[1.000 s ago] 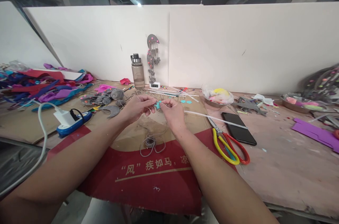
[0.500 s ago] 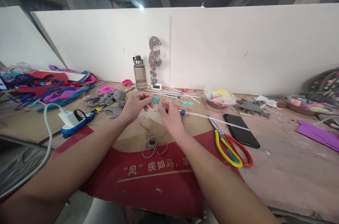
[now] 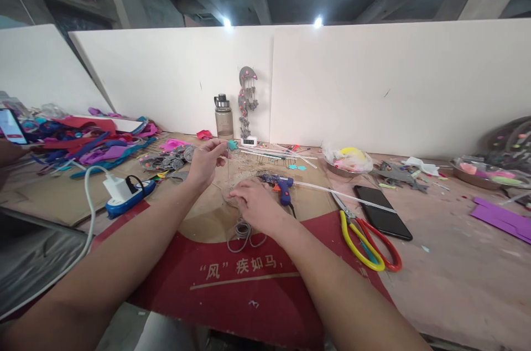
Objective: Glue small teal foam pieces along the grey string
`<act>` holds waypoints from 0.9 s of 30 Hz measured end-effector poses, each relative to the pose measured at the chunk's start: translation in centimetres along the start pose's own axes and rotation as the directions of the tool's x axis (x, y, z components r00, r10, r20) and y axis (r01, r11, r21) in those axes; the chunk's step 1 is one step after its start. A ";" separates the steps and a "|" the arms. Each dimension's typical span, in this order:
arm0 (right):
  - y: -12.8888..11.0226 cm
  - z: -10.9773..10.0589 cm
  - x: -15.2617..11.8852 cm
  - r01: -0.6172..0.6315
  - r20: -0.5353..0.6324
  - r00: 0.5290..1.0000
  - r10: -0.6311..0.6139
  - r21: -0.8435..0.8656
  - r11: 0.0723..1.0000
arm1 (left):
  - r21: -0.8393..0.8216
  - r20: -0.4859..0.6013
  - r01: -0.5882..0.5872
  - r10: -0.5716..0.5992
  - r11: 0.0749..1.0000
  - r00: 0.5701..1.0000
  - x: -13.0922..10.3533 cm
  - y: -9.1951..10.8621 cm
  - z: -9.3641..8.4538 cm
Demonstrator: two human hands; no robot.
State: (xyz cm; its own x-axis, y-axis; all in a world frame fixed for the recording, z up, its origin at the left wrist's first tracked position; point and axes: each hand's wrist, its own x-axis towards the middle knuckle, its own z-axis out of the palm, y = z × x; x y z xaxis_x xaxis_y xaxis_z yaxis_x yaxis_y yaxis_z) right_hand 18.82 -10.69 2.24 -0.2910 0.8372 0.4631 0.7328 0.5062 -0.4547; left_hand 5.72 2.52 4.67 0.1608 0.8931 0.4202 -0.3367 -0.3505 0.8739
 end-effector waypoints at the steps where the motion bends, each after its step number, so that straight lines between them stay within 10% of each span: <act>1: -0.2 0.0 0.0 0.025 0.030 0.999 -0.024 -0.020 1.000 | -0.039 -0.007 0.009 -0.010 0.999 1.000 0.1 0.1 -0.1; 8: -0.3 0.3 -0.3 0.092 0.211 0.972 -0.102 0.058 0.994 | -0.349 -0.017 0.088 -0.101 0.933 0.995 1.4 0.0 -1.5; 13: 0.2 0.5 -0.2 0.112 0.114 0.987 -0.110 -0.017 0.994 | -0.598 -0.122 0.073 -0.181 0.798 0.976 2.8 1.2 -3.3; 16: 0.8 -0.6 0.0 -0.052 -0.122 0.991 0.047 -0.039 0.998 | -0.654 -0.109 0.072 -0.188 0.753 0.976 3.0 2.1 -4.1; 19: 2.0 -2.3 0.1 -0.327 -0.341 0.893 0.295 -0.039 0.944 | -0.649 -0.089 0.075 -0.174 0.757 0.981 2.9 2.3 -3.9; 27: 7.1 -4.1 -0.8 -0.679 -0.382 0.734 0.562 -0.371 0.634 | -0.674 0.058 0.170 -0.178 0.719 0.982 2.3 1.8 -3.0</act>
State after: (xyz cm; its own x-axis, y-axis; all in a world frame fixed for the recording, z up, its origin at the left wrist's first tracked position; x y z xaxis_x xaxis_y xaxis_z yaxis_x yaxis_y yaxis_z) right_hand 26.75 -8.61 1.80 0.4332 0.8196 0.3748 0.8902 -0.3241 -0.3202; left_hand 2.71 4.81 6.52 0.2714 0.9234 0.2714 -0.8399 0.0895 0.5353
